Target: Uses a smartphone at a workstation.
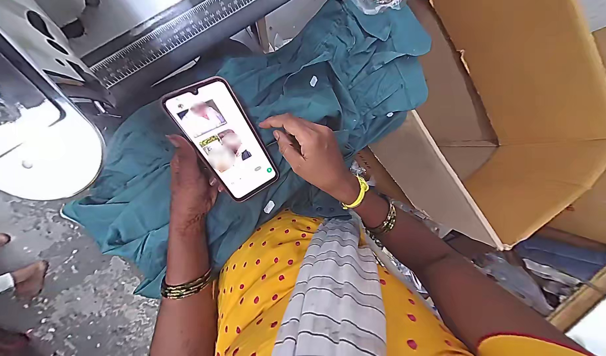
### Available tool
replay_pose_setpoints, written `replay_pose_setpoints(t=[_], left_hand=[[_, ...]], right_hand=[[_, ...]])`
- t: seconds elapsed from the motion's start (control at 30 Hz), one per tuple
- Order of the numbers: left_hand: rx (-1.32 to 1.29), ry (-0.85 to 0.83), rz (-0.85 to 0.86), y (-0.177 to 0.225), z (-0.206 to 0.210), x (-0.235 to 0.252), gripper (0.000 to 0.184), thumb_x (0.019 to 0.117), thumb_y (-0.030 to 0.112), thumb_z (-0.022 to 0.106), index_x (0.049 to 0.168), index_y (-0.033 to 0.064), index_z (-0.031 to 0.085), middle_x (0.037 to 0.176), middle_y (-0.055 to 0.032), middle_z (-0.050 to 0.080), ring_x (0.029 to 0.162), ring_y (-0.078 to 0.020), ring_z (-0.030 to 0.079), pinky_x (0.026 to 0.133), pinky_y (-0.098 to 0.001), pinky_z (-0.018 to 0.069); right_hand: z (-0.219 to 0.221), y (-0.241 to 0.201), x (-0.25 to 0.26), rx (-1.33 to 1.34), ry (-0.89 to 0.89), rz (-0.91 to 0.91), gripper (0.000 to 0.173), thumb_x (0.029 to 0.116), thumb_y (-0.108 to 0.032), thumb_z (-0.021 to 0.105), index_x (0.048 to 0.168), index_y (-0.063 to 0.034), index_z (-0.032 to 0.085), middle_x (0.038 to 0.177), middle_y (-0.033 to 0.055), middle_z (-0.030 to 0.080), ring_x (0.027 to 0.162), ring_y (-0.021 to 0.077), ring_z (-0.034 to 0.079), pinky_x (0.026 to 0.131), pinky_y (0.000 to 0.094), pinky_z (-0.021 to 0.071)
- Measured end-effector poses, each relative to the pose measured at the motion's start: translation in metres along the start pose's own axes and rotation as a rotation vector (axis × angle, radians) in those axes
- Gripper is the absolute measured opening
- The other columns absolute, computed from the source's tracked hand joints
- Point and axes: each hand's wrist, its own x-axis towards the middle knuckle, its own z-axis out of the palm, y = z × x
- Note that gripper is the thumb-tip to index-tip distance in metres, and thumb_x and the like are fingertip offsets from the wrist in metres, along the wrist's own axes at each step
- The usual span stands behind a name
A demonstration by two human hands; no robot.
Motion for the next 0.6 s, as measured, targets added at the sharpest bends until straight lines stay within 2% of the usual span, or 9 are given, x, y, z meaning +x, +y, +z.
replay_pose_setpoints(t=[0.07, 0.17, 0.27, 0.4, 0.6], left_hand=[[0.003, -0.001, 0.005, -0.0007, -0.0006, 0.0002, 0.052, 0.1056, 0.06, 0.027, 0.131, 0.0253, 0.055, 0.109, 0.0101, 0.072, 0.09, -0.0031, 0.071, 0.074, -0.022, 0.061], [0.0, -0.004, 0.003, -0.0003, -0.0006, 0.0003, 0.051, 0.1052, 0.06, 0.028, 0.132, 0.0256, 0.055, 0.109, 0.0103, 0.071, 0.089, -0.0029, 0.071, 0.072, -0.0217, 0.0609], [0.002, 0.004, 0.005, 0.0004, 0.0015, 0.0001, 0.049, 0.1048, 0.061, 0.029, 0.127, 0.0266, 0.057, 0.099, 0.0118, 0.071, 0.077, -0.0006, 0.068, 0.064, -0.0191, 0.059], [0.002, 0.011, -0.005, 0.0014, 0.0019, -0.0002, 0.047, 0.1059, 0.059, 0.027, 0.123, 0.0265, 0.058, 0.094, 0.0125, 0.071, 0.07, 0.0007, 0.067, 0.059, -0.0176, 0.0574], [-0.008, 0.003, -0.006, 0.0006, 0.0004, 0.0002, 0.048, 0.1061, 0.059, 0.027, 0.123, 0.0262, 0.058, 0.093, 0.0119, 0.071, 0.066, 0.0009, 0.065, 0.056, -0.017, 0.056]], right_hand=[[0.0005, 0.0001, -0.0001, 0.0, -0.001, -0.001, 0.026, 0.0969, -0.001, 0.061, 0.12, -0.0057, 0.072, 0.089, 0.0071, 0.069, 0.058, 0.0137, 0.056, 0.048, 0.0324, 0.0481], [0.0007, 0.0001, -0.0003, 0.002, -0.008, 0.001, 0.026, 0.0971, -0.002, 0.061, 0.12, -0.0057, 0.072, 0.089, 0.007, 0.069, 0.058, 0.0135, 0.057, 0.048, 0.0323, 0.0483], [0.0008, 0.0001, -0.001, 0.003, 0.0, -0.009, 0.026, 0.0961, -0.001, 0.062, 0.119, -0.0051, 0.072, 0.09, 0.0071, 0.069, 0.059, 0.0131, 0.056, 0.05, 0.0315, 0.0484], [0.0011, 0.0002, -0.0011, 0.007, -0.003, -0.007, 0.025, 0.0961, -0.001, 0.062, 0.119, -0.0052, 0.072, 0.089, 0.0071, 0.069, 0.058, 0.0132, 0.056, 0.049, 0.0316, 0.0479], [0.0011, -0.0006, -0.0008, 0.006, -0.007, -0.009, 0.025, 0.0964, -0.001, 0.062, 0.119, -0.0051, 0.072, 0.089, 0.007, 0.069, 0.059, 0.0133, 0.056, 0.05, 0.0316, 0.048]])
